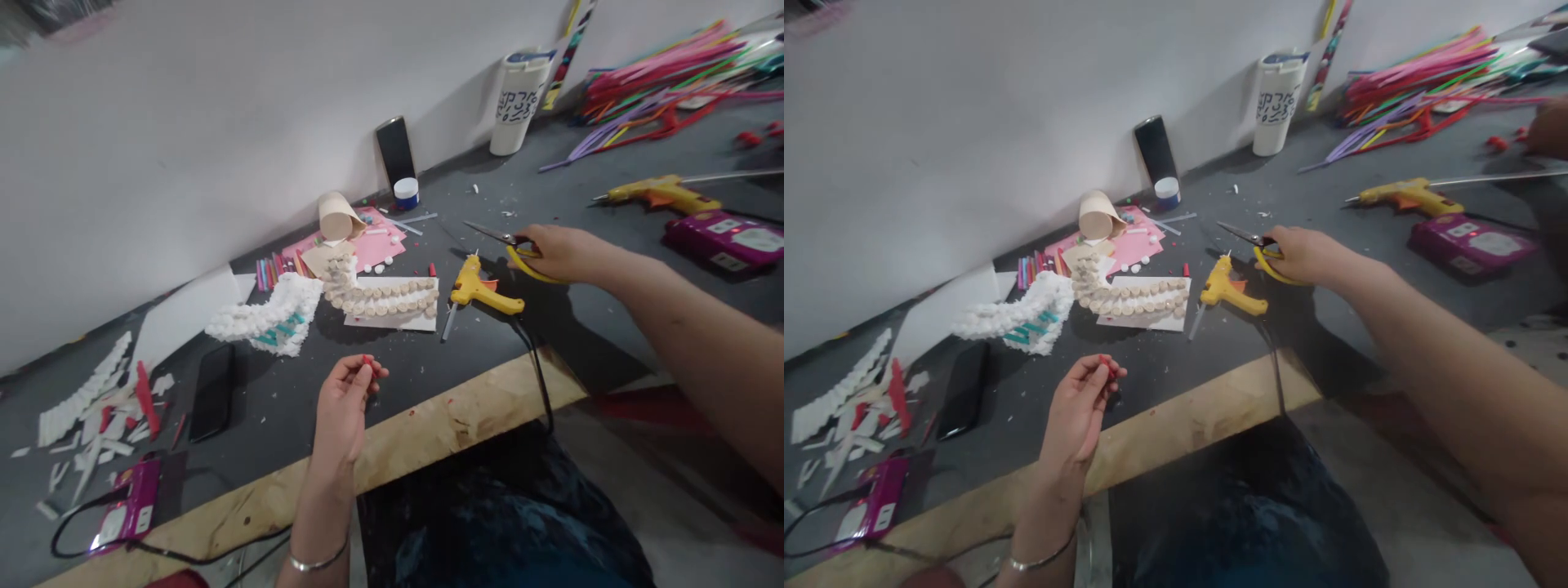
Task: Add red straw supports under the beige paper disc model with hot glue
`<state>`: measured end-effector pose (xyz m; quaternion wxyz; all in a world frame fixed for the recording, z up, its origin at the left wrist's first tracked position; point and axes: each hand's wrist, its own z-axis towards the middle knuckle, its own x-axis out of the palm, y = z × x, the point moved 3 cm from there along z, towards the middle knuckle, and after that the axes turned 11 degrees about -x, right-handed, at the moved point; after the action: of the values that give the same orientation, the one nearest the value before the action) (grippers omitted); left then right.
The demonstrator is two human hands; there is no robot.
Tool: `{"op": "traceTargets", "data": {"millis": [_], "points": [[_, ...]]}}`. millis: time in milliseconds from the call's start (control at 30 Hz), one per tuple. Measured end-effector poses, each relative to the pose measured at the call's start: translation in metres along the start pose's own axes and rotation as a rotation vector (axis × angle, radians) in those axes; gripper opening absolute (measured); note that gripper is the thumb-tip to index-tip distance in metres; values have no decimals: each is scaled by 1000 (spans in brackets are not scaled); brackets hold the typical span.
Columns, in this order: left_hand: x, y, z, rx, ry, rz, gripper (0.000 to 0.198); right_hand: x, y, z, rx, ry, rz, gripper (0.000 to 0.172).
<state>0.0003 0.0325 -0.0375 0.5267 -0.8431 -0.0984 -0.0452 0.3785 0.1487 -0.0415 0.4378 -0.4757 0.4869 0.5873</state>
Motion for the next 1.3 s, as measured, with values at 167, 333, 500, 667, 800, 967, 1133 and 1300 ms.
{"op": "traceTargets", "data": {"millis": [167,333,500,667,800,967,1133,1300], "points": [[0,-16,31,246,-144,241,25,17,-10,21,-35,65,48,48],[-3,-15,57,310,-231,346,24,8,0,18,-14,63,-2,44],[-10,-10,66,345,-273,410,24,-21,62,8,-266,-140,81,51],[-13,-7,66,399,-311,419,24,-2,150,14,-694,-103,331,72],[-16,-7,66,433,-333,432,25,24,177,27,-716,-46,363,89],[-19,-7,71,459,-367,466,24,39,179,33,-738,-33,387,93],[-16,-10,75,475,-388,511,22,47,178,36,-721,-52,406,81],[-10,-16,74,503,-395,567,18,46,178,37,-738,-66,435,77]]}}
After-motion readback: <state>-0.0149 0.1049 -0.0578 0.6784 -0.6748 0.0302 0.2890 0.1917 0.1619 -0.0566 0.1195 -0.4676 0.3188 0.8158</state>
